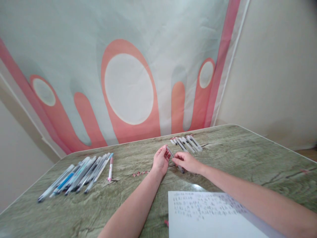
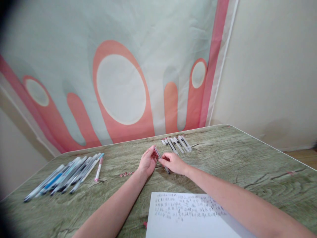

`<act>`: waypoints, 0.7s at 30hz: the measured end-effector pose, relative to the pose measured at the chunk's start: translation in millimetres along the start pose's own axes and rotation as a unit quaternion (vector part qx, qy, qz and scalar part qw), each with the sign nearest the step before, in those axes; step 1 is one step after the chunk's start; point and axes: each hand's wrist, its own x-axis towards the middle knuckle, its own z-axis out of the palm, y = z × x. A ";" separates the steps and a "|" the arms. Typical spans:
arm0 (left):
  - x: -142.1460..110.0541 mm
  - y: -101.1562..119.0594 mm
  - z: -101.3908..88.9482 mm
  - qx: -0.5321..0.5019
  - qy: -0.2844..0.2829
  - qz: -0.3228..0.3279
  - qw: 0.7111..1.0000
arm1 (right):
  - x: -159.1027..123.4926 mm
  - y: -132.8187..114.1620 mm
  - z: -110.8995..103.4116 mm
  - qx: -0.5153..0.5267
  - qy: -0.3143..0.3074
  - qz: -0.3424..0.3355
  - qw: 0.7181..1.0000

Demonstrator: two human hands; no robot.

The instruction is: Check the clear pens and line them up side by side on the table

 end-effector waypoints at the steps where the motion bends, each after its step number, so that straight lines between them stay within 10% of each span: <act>1: 0.7 0.4 -0.9 0.000 -0.003 -0.002 1.000 | 0.0 0.2 0.2 -0.002 0.000 -0.001 1.000; 21: 1.4 2.4 -2.3 0.022 -0.021 -0.010 0.999 | 0.1 1.6 0.5 -0.006 -0.001 0.003 1.000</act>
